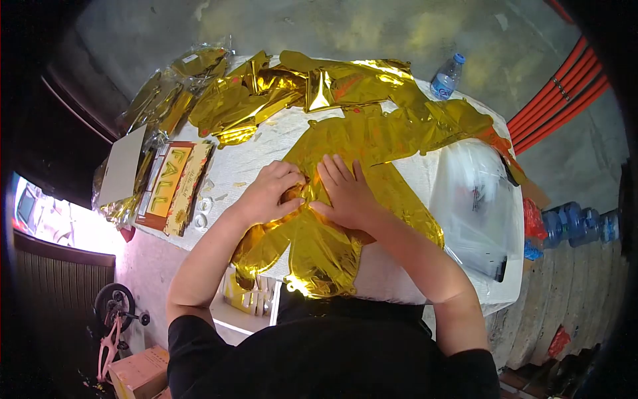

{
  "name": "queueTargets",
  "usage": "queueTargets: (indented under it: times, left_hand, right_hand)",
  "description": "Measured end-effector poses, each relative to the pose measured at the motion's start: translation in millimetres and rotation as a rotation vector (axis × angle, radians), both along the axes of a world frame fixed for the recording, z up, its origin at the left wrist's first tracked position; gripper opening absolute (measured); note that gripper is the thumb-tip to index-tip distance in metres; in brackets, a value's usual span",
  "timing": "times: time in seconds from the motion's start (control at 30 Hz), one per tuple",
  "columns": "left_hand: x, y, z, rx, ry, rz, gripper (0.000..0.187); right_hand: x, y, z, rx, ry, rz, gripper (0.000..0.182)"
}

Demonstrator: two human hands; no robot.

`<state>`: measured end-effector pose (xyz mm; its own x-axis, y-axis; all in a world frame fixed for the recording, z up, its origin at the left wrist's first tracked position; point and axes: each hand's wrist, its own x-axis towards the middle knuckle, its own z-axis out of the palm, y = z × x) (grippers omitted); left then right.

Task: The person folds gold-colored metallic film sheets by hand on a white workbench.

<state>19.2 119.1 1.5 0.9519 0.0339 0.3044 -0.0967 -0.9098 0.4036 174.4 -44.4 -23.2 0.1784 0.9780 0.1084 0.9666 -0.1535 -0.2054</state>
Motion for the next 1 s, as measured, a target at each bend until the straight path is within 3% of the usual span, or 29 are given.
queueTargets:
  times: [0.17,0.33,0.43,0.7,1.0]
  left_hand:
    - [0.4,0.8,4.3,-0.003,0.020,-0.014,0.036]
    - [12.1,9.6,11.7,-0.143,0.046,-0.047,0.021]
    - [38.5,7.9,12.8,-0.070,0.000,0.029,0.014]
    - [127.8,5.9,-13.9,-0.159,-0.067,-0.010,0.012]
    - [142.4,10.0,-27.0,-0.329,-0.044,-0.018,0.017]
  right_hand:
    - [-0.6,0.0,-2.4,0.015,-0.004,-0.006,0.082]
    - [0.1,-1.2,-6.0,0.052,-0.004,-0.008,0.081]
    - [-0.2,-0.8,-6.9,0.095,0.009,0.005,0.080]
    - [-1.9,-0.1,-5.8,0.124,0.008,0.004,0.084]
    - [-6.9,0.0,-7.8,0.146,0.007,-0.044,0.086]
